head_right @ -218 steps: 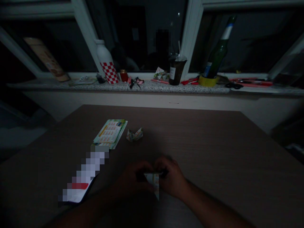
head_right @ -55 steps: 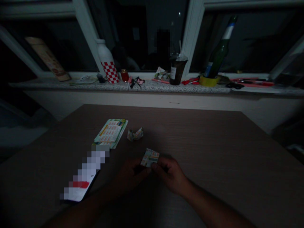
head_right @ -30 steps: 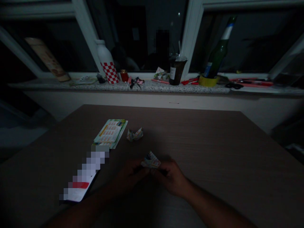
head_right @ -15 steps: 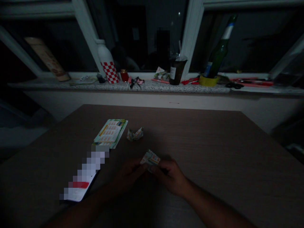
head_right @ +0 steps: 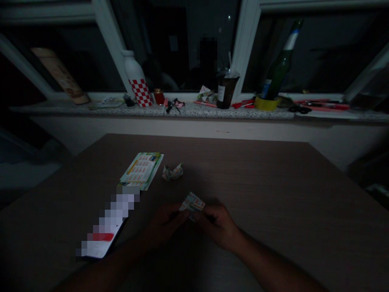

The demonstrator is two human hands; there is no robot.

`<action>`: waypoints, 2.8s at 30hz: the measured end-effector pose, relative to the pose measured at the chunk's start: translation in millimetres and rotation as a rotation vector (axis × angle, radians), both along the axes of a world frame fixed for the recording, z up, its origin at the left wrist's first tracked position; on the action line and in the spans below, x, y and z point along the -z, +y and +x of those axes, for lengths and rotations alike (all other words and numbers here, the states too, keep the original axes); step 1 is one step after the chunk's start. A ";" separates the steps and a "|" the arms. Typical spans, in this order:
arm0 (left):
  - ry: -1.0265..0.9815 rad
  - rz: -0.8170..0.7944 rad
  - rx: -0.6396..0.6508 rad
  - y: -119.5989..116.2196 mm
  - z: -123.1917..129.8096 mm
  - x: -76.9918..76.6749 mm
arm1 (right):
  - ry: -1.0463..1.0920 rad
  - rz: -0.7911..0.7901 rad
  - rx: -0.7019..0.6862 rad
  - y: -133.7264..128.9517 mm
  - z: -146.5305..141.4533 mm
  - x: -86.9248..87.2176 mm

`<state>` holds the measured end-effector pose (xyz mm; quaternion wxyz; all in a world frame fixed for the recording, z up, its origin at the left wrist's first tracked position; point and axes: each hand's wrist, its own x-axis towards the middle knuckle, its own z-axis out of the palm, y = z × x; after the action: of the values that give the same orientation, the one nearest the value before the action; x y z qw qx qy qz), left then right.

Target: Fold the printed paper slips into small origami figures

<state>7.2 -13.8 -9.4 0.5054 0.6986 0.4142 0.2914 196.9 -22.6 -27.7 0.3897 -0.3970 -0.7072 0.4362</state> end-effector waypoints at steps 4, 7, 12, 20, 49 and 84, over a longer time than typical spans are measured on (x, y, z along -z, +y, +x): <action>-0.017 -0.010 0.003 0.3 -0.7 -0.5 | 0.020 -0.035 0.005 -0.2 0.8 0.4; -0.009 -0.035 0.014 0.1 -0.7 -2.3 | 0.023 -0.044 0.028 0.0 1.1 1.4; -0.028 -0.070 0.007 -0.1 0.9 -6.7 | 0.042 -0.093 0.021 0.0 1.7 1.3; -0.024 -0.062 0.047 1.7 -0.5 -2.0 | 0.067 -0.036 -0.026 0.7 -0.2 -2.4; -0.008 0.034 -0.016 1.2 1.4 -8.0 | 0.024 -0.029 -0.047 -0.3 0.3 -2.7; 0.035 0.123 -0.127 -0.4 1.8 -11.2 | -0.109 0.048 -0.048 -0.1 -1.3 -3.9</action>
<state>9.0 -14.2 1.8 0.4346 0.7056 0.4480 0.3354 195.6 -22.7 -23.8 0.3495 -0.3937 -0.7469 0.4061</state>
